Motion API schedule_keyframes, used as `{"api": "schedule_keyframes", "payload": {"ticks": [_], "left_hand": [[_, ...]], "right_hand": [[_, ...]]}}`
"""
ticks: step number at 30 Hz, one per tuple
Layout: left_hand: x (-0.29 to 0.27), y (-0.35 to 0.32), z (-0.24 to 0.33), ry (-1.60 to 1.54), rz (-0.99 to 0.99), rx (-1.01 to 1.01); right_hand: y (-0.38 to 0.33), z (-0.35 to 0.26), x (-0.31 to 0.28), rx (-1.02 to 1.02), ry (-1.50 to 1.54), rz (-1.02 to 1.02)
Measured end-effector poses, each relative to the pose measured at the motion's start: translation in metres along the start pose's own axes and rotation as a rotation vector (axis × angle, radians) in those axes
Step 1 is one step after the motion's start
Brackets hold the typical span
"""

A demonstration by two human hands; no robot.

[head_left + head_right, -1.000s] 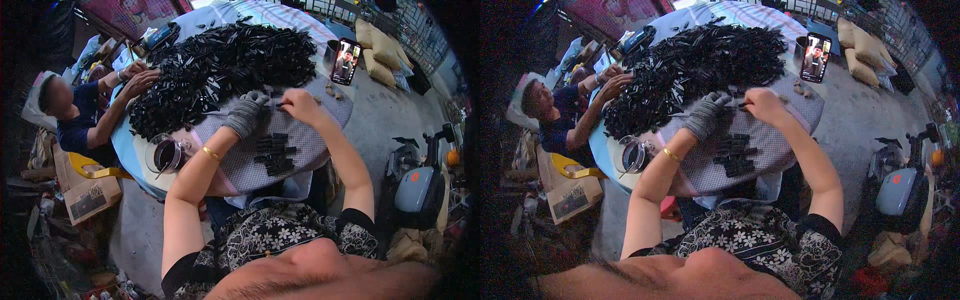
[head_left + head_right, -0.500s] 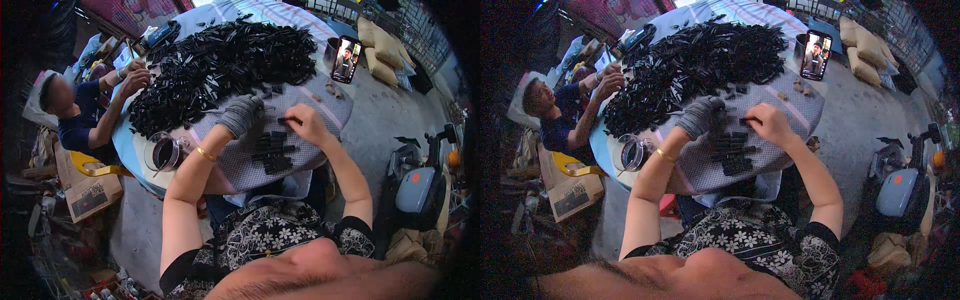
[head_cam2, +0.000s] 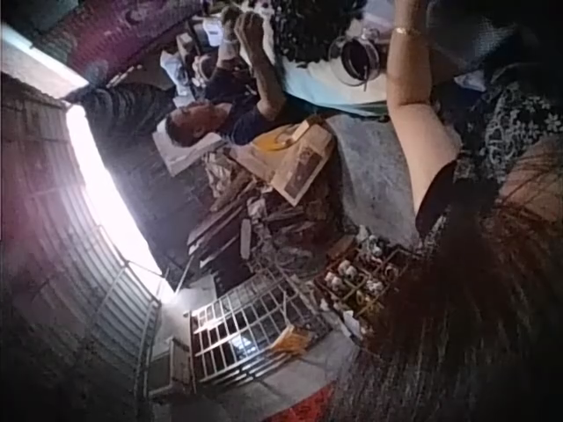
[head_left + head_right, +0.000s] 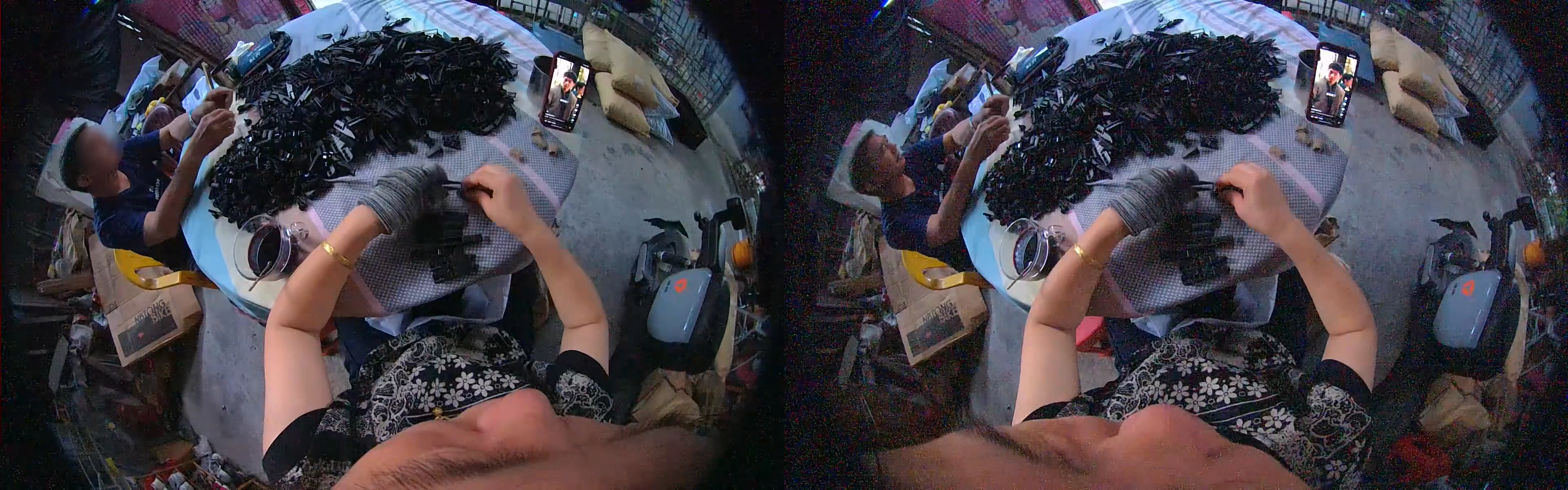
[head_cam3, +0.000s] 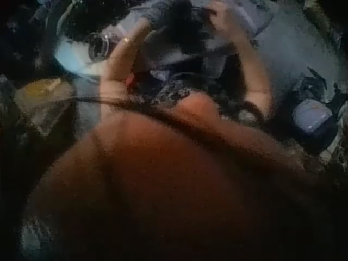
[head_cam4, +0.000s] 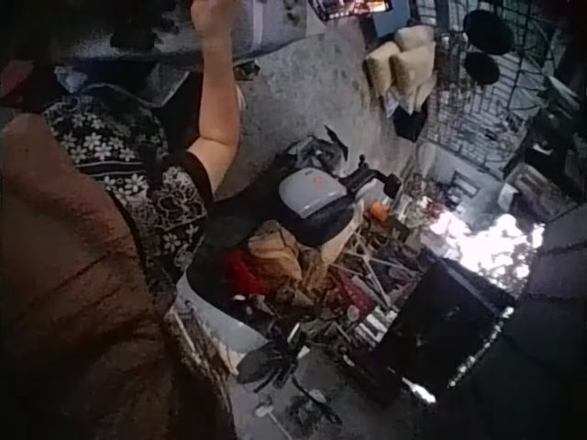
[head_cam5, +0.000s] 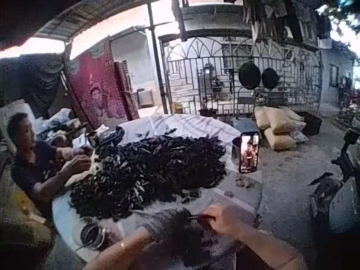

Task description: Sorting and arranging numerous small black plastic pieces on a table.

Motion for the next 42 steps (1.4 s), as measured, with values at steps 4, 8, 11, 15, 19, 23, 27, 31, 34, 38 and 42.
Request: {"api": "schedule_keyframes", "payload": {"ticks": [4, 8, 11, 15, 19, 23, 27, 31, 34, 38, 42], "left_hand": [[-0.003, -0.004, 0.011, 0.145, -0.002, 0.042], [-0.005, -0.005, 0.011, 0.114, 0.066, 0.089], [0.000, -0.003, 0.008, 0.104, 0.047, 0.100], [-0.001, 0.000, 0.013, 0.108, -0.010, 0.104], [-0.004, 0.006, 0.022, 0.183, -0.051, 0.117], [-0.002, 0.018, 0.031, 0.323, -0.041, 0.162], [0.010, 0.033, 0.040, 0.281, -0.187, 0.160], [0.021, 0.042, 0.046, 0.454, -0.242, 0.267], [0.028, 0.046, 0.047, 0.449, -0.289, 0.294], [0.032, 0.046, 0.048, 0.509, -0.404, 0.362], [0.034, 0.051, 0.049, 0.470, -0.336, 0.324]], "right_hand": [[-0.002, -0.008, -0.003, -0.099, -0.025, 0.079], [-0.001, -0.010, -0.002, -0.101, -0.015, 0.079], [-0.001, -0.012, -0.003, -0.121, -0.029, 0.080], [-0.001, -0.015, -0.005, -0.136, -0.036, 0.088], [-0.001, -0.017, -0.005, -0.164, -0.071, 0.065], [0.002, -0.021, -0.005, -0.176, -0.083, 0.075], [0.000, -0.004, -0.005, 0.001, 0.042, 0.029], [-0.003, 0.002, -0.008, -0.017, -0.162, -0.076], [-0.001, -0.004, -0.003, -0.134, -0.149, -0.024], [-0.003, -0.024, -0.007, -0.317, -0.274, 0.127], [-0.008, -0.009, -0.010, -0.288, -0.167, 0.076]]}}
Point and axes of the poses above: each hand's wrist, its own y-axis towards the middle knuckle, its own x-axis out of the palm, z = x × y, the point moved 8 cm from there along y, towards the middle knuckle, and after that the axes turned 5 degrees about z, right-handed, at the moved point
